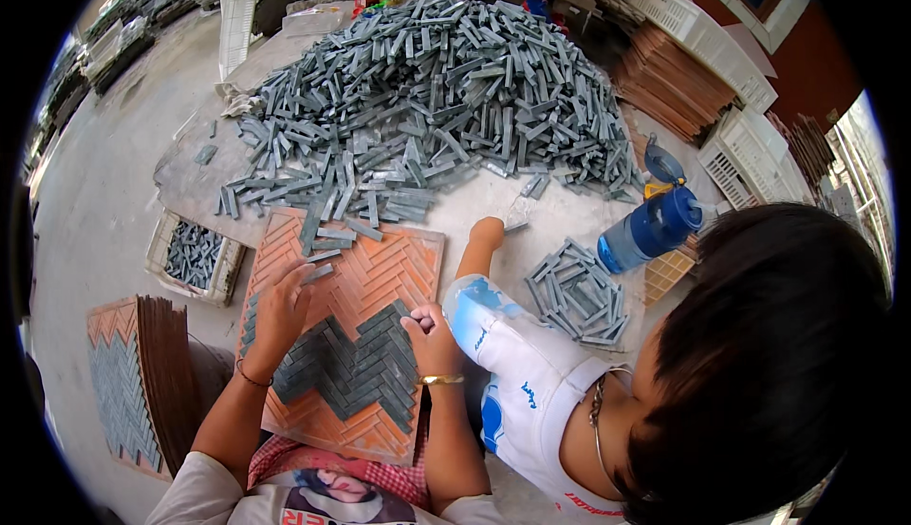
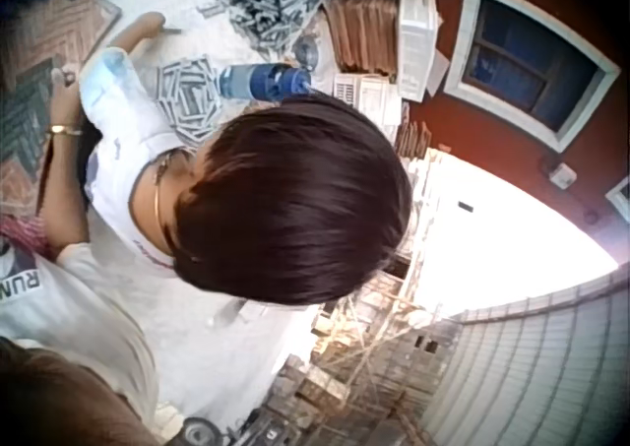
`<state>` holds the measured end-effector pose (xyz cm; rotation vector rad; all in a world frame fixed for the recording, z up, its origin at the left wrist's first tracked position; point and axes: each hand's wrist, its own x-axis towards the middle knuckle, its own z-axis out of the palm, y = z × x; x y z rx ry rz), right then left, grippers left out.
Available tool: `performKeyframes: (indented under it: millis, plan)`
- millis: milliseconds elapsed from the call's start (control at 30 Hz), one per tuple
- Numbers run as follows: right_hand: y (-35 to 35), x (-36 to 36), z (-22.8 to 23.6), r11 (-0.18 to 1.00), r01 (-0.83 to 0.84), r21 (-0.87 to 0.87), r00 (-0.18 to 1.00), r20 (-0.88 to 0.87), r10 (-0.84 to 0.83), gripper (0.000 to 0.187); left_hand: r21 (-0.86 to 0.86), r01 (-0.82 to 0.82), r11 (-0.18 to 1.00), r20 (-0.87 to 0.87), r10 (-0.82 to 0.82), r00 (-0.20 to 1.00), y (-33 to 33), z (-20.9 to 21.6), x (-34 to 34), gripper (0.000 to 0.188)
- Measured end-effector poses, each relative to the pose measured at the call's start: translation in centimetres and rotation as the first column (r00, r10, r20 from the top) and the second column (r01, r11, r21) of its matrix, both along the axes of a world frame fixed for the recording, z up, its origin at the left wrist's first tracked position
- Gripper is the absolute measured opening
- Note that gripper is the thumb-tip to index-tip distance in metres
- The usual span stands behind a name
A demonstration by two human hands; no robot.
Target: The person places small gray rectangular tiles by hand onto a larger orange tile board, arranging them in a herringbone pattern. The person continues filling the board until the pattern is complete, then lifts the finished board and places it on a stack of similar boards.
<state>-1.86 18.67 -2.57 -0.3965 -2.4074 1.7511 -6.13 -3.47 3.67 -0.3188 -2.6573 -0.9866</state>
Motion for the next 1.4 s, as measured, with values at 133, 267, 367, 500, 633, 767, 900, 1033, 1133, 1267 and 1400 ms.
performKeyframes:
  millis: [133,267,367,500,633,767,900,1033,1133,1267,1400]
  plan:
    - [-1.1,-0.1,2.1,0.973,0.041,0.229,0.999,-0.012,-0.039,0.014,-0.123,0.007,0.992,-0.098,-0.019,0.995,-1.5,-0.7,-1.3,0.028]
    - [-0.6,0.0,-0.1,0.999,0.032,-0.04,0.985,-0.166,-0.038,0.019,-0.084,0.012,0.996,0.009,-0.012,1.0,-1.0,-1.1,-1.8,0.029]
    - [-0.1,0.9,0.6,0.999,0.036,0.015,0.989,-0.143,-0.033,0.019,-0.161,0.018,0.987,-0.042,-0.025,0.999,-1.3,-1.2,-2.2,0.03]
    - [0.2,1.1,1.0,0.993,0.048,-0.103,0.974,-0.214,-0.069,0.015,-0.196,-0.012,0.981,-0.018,0.009,1.0,-1.7,-1.5,-1.3,0.028]
    - [0.9,1.2,1.5,0.997,0.065,-0.051,0.945,-0.317,-0.078,0.01,0.196,0.006,0.98,0.296,-0.065,0.953,-1.2,-0.7,-1.2,0.017]
    - [-0.4,1.5,4.2,0.996,-0.022,0.092,0.904,-0.424,0.059,0.023,0.689,-0.052,0.723,0.587,-0.515,0.625,-0.2,1.1,0.2,0.015]
    - [-1.1,1.5,5.2,0.94,-0.173,0.293,0.788,-0.531,0.31,0.038,0.63,0.036,0.776,0.621,-0.53,0.578,1.7,1.3,1.1,0.019]
    - [-0.8,1.6,4.2,0.903,-0.247,0.352,0.75,-0.52,0.408,0.04,0.596,0.11,0.795,0.603,-0.534,0.592,2.5,1.1,1.4,0.021]
    - [-0.5,1.5,4.3,0.904,-0.149,0.402,0.765,-0.532,0.362,0.034,0.522,0.17,0.836,0.539,-0.478,0.694,2.4,0.5,1.6,0.023]
    - [0.4,0.3,4.1,0.928,0.138,0.347,0.936,-0.351,-0.008,0.025,0.145,0.348,0.926,0.197,-0.371,0.907,3.1,-0.3,2.9,0.036]
    - [0.2,-0.2,3.2,0.936,0.072,0.344,0.947,-0.317,0.043,0.026,-0.086,0.407,0.909,-0.009,-0.409,0.912,3.2,-1.8,4.4,0.047]
